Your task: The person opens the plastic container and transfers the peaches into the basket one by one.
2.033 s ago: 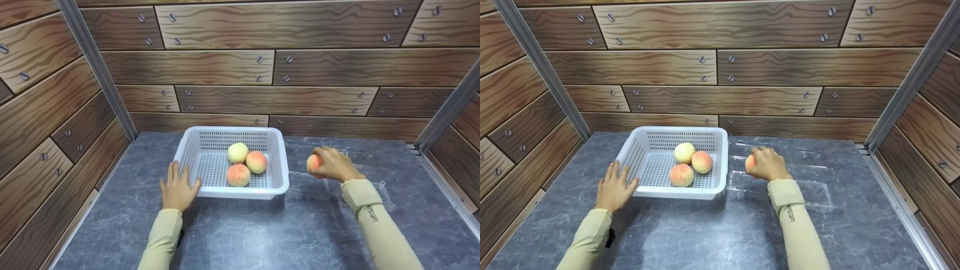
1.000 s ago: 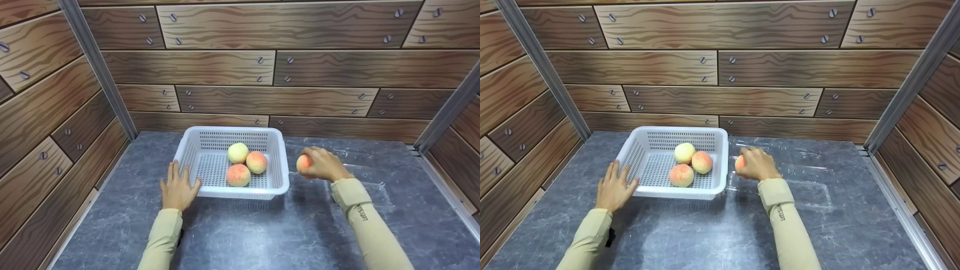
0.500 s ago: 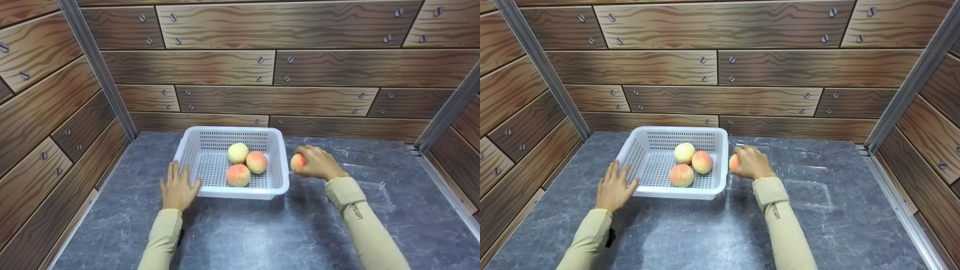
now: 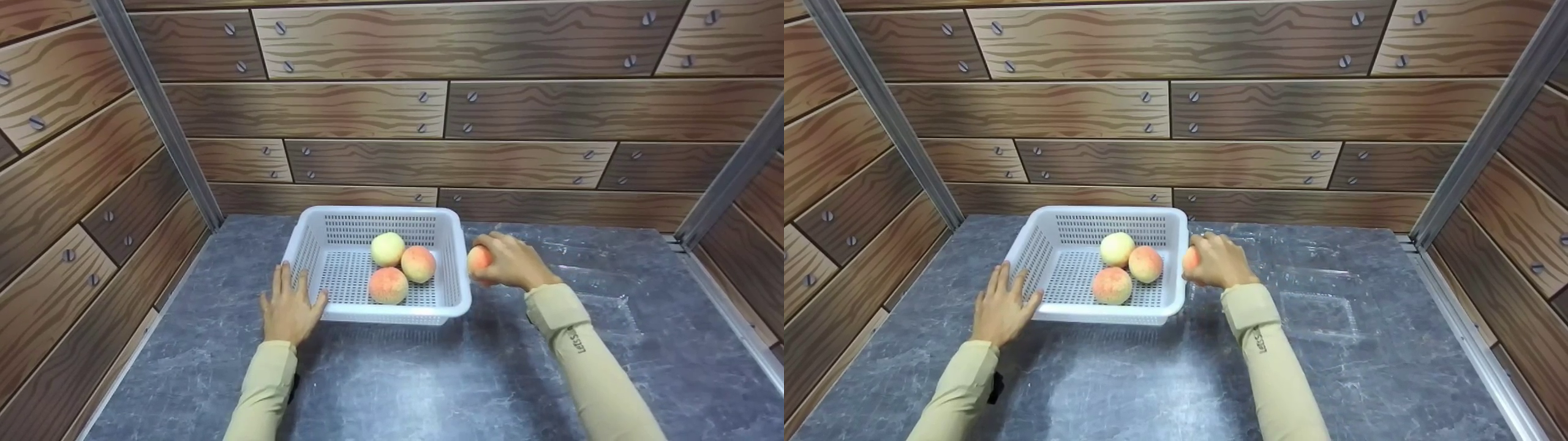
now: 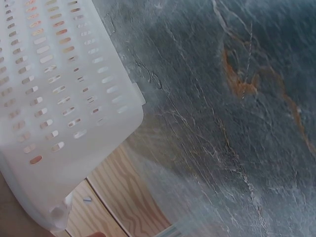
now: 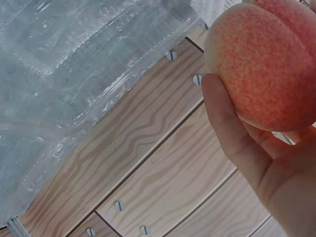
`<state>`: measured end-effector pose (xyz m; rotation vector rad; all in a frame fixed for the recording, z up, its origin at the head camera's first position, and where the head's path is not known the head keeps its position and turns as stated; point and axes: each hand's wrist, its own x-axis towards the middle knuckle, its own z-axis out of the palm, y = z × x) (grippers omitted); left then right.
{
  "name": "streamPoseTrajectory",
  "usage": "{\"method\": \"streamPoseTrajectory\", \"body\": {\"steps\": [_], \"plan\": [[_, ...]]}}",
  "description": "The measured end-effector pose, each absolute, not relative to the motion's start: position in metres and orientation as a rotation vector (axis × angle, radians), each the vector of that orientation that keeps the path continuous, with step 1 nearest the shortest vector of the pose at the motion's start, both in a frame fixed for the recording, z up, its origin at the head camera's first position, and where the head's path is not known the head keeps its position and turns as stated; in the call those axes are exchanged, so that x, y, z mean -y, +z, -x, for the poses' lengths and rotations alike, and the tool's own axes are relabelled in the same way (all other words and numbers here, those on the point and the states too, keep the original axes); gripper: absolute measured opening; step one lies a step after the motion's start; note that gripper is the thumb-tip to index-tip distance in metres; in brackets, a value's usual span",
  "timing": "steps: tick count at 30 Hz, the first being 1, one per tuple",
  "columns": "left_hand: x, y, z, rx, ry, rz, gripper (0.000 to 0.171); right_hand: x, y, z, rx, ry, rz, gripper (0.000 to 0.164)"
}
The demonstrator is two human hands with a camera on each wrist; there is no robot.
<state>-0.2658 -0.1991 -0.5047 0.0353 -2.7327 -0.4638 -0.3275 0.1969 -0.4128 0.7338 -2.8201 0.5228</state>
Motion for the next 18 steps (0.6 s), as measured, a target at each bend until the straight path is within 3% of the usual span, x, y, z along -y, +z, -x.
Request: {"method": "streamPoseTrajectory", "body": {"steps": [18], "plan": [[0.201, -0.506, 0.266, 2.728, -0.469, -0.032, 0.065, -0.161, -0.408, 0.328, 2.827, 0.458, -0.808, 0.052]]}}
